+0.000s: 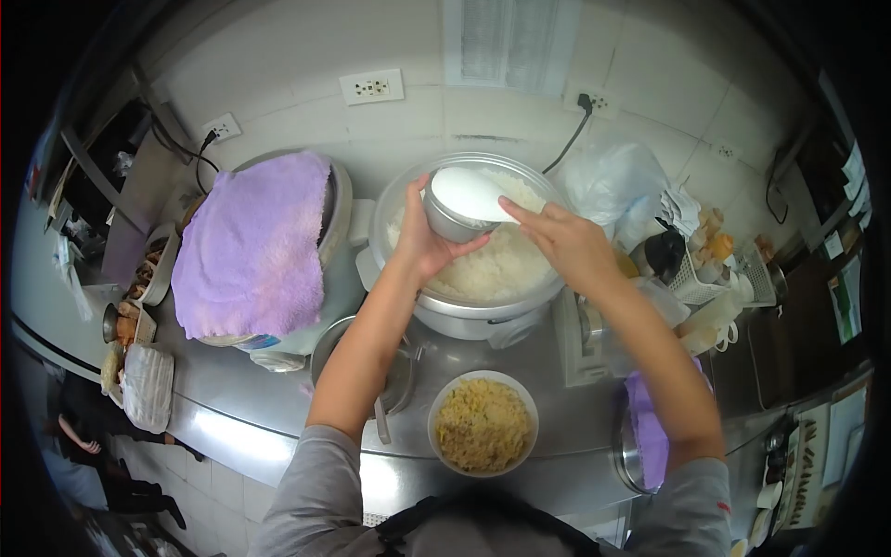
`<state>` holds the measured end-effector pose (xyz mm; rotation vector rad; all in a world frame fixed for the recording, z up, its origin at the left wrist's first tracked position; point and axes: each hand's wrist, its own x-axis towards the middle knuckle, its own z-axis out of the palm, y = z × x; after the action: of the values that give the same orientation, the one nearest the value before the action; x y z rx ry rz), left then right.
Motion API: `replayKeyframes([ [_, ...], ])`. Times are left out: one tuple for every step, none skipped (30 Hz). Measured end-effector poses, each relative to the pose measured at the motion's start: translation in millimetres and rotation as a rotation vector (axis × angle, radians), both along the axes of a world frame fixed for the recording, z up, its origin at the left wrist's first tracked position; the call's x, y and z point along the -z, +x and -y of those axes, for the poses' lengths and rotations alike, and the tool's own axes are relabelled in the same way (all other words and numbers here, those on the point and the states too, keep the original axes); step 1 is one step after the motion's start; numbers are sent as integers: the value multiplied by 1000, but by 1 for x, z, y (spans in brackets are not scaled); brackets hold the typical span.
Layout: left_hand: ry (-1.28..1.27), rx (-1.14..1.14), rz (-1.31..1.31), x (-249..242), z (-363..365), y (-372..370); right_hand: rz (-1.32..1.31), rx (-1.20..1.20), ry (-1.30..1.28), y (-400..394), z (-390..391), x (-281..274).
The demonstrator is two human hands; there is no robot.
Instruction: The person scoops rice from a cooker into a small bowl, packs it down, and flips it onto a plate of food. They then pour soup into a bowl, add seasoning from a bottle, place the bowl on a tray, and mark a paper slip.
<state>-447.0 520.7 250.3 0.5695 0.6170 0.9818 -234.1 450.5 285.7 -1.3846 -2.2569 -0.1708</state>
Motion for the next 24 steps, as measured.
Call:
replayKeyframes([
  [-16,-26,-38,-4,2,0,24,15,-51,-2,4,1],
  [-34,-58,-76,-5,5,-2,47,24,-104,-4,5,3],
  [-9,-50,-82,2,5,-5,-16,-24,-144,-4,5,6],
  [20,-37,-91,10,4,-6,-82,-66,-179,-1,3,9],
  [53,-18,-101,15,2,-6,-150,-103,-210,2,1,10],
  [62,-6,-88,16,5,-7,-280,-55,-327,3,2,2],
  [72,6,-72,17,8,-7,-409,-6,-441,3,4,-13],
  [81,16,-55,18,9,-7,-537,41,-556,4,5,-22],
  [99,49,-12,17,9,-8,-460,-21,-485,4,5,-10],
  [86,35,-6,14,11,-8,-385,-84,-413,4,4,9],
  [76,23,0,8,13,-7,-309,-145,-337,5,3,20],
  [65,10,9,5,14,-6,-334,-126,-423,6,5,15],
  [72,11,34,7,14,-7,-357,-108,-510,6,9,7],
  [80,13,58,10,13,-8,-381,-91,-597,7,11,3],
  [87,14,81,10,14,-9,-546,-78,-648,9,8,4],
  [95,0,107,9,14,-8,-710,-65,-698,11,5,7],
  [102,-14,134,8,14,-6,-747,-99,-614,9,4,16],
  [110,-29,161,7,15,-5,-779,-134,-530,8,3,24],
  [124,-40,156,7,14,-5,-680,-215,-310,-2,6,40],
  [140,-52,151,8,11,-6,-767,-225,-320,-4,5,47],
  [154,-63,145,10,10,-7,-855,-237,-328,-11,7,46],
  [165,-80,167,14,10,-8,-943,-250,-333,-17,10,43],
  [178,-94,190,16,8,-9,-1286,-153,-624,-16,24,37],
  [191,-109,215,17,8,-8,-1615,-40,-922,-24,39,26],
])
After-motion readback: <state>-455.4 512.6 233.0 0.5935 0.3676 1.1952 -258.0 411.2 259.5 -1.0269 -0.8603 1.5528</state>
